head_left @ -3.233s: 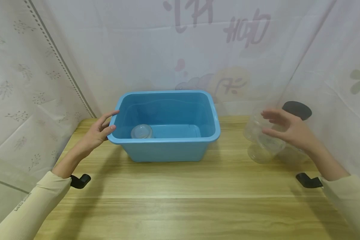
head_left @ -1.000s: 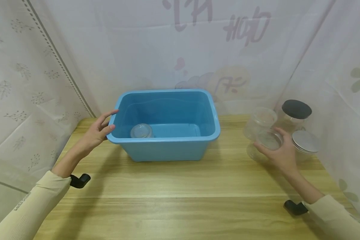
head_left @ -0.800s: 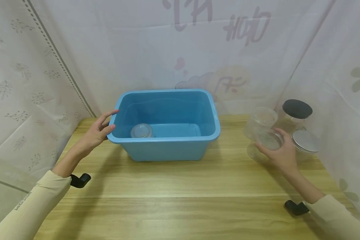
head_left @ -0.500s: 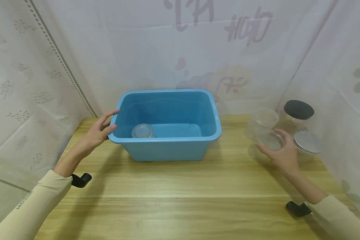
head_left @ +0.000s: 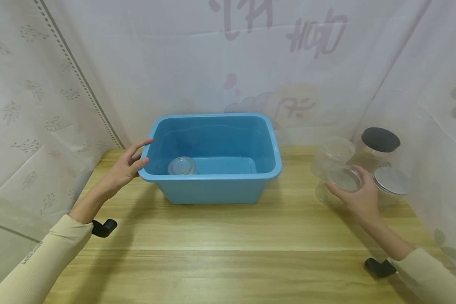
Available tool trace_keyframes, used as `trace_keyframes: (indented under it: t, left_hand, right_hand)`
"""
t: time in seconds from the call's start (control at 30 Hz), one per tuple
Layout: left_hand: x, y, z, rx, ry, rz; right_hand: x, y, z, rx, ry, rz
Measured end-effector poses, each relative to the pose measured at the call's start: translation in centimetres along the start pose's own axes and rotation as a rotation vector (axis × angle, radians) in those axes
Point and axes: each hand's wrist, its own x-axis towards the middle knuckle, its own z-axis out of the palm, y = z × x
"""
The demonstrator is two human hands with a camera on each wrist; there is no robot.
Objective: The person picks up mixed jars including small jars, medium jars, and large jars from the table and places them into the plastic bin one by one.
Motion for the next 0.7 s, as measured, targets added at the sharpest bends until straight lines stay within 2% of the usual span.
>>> trace_keyframes:
  t: [0.1, 0.37, 0.7]
  left_hand:
    - [0.0, -0.1, 0.0, 0.002, -0.001, -0.002]
    - [0.1, -0.1, -0.1, -0.035, 0.0, -0.007]
    - [0.2, -0.1, 0.0, -0.028, 0.012, -0.012]
  right_hand:
    - [-0.1, -0.2, 0.0, -0.011, -0.005, -0.013]
    - [-0.5, -0.7, 0.1, -0.059, -0.025, -0.113]
    - [-0.6, -1.6, -0.4, -0.056, -0.043, -0.166]
